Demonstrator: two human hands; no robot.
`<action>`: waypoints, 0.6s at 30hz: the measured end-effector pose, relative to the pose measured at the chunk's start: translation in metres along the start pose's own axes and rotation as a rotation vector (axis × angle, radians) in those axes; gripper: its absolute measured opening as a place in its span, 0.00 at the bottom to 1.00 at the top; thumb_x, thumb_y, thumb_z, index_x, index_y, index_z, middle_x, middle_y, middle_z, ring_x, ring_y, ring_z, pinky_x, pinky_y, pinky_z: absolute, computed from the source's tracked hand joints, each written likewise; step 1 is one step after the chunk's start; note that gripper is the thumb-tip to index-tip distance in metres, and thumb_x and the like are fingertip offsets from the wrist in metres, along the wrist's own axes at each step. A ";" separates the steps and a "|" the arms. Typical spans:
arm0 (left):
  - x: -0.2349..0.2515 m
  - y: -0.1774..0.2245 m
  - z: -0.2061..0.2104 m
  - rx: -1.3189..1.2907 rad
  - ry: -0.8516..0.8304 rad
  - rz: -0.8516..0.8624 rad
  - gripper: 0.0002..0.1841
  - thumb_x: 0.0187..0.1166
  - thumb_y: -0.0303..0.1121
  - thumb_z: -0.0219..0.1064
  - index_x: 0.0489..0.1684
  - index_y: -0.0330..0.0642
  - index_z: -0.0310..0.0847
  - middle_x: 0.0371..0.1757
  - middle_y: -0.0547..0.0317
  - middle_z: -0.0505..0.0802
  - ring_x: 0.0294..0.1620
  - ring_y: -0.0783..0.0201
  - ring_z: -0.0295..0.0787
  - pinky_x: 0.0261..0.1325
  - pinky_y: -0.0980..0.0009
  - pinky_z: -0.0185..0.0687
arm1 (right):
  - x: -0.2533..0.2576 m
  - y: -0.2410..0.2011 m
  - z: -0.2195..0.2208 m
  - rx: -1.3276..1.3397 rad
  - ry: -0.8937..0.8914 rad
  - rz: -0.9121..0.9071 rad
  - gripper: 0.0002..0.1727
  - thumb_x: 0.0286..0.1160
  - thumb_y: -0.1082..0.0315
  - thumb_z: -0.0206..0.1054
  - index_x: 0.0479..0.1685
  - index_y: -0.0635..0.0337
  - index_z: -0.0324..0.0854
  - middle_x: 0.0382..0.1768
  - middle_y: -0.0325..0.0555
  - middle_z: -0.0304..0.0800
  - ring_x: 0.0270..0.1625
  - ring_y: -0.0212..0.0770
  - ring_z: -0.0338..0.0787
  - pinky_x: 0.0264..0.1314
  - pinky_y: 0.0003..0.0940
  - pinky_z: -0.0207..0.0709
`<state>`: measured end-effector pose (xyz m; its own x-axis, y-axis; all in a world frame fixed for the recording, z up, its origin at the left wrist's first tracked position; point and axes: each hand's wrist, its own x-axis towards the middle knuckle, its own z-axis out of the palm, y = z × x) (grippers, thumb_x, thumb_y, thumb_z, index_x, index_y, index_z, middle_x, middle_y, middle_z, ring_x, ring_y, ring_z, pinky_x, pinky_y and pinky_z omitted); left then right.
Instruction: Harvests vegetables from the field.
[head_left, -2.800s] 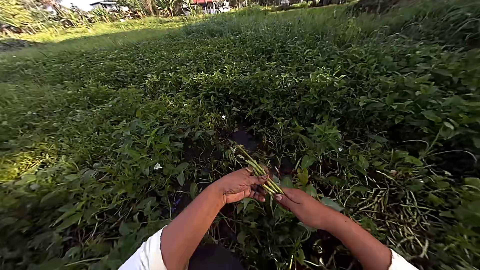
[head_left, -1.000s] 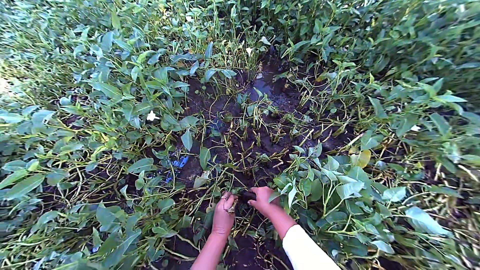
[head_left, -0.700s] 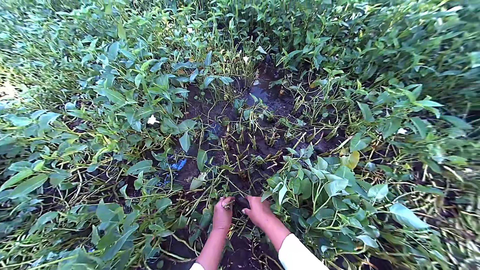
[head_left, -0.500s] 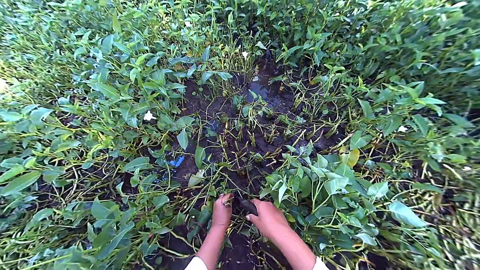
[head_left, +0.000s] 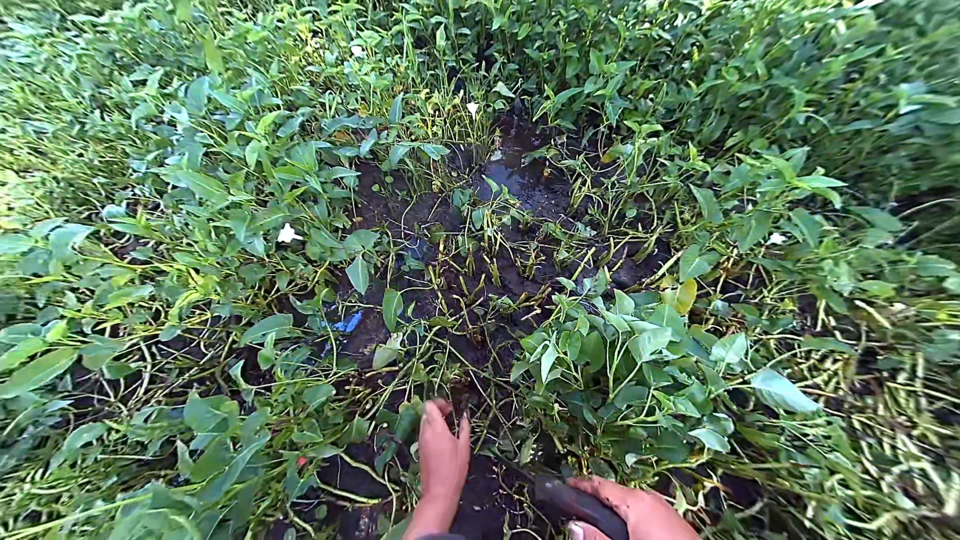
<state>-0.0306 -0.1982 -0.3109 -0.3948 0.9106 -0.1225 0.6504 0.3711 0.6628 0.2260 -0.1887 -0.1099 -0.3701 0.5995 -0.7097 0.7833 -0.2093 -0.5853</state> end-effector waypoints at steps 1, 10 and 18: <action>-0.012 -0.003 0.002 0.071 -0.024 0.122 0.19 0.73 0.33 0.74 0.54 0.25 0.82 0.52 0.36 0.91 0.60 0.39 0.88 0.67 0.44 0.83 | 0.001 0.001 0.004 -0.018 -0.030 0.003 0.30 0.82 0.45 0.66 0.76 0.52 0.82 0.57 0.54 0.94 0.60 0.55 0.93 0.67 0.64 0.80; 0.027 -0.017 -0.006 0.793 -0.643 0.377 0.25 0.78 0.16 0.59 0.70 0.49 0.86 0.84 0.38 0.75 0.87 0.31 0.63 0.80 0.27 0.58 | 0.012 0.032 0.039 -0.018 0.060 0.173 0.31 0.82 0.42 0.64 0.81 0.44 0.77 0.60 0.50 0.93 0.64 0.53 0.91 0.70 0.62 0.79; 0.025 -0.027 -0.004 0.738 -0.338 0.237 0.23 0.76 0.24 0.67 0.69 0.53 0.87 0.83 0.36 0.76 0.84 0.28 0.65 0.78 0.23 0.56 | -0.002 0.023 0.025 -0.015 0.296 0.214 0.30 0.82 0.42 0.64 0.82 0.38 0.77 0.58 0.45 0.94 0.60 0.50 0.93 0.65 0.59 0.82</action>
<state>-0.0600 -0.1864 -0.3287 -0.0558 0.9412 -0.3332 0.9949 0.0805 0.0607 0.2323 -0.2141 -0.1325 -0.0377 0.7414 -0.6700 0.8356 -0.3443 -0.4280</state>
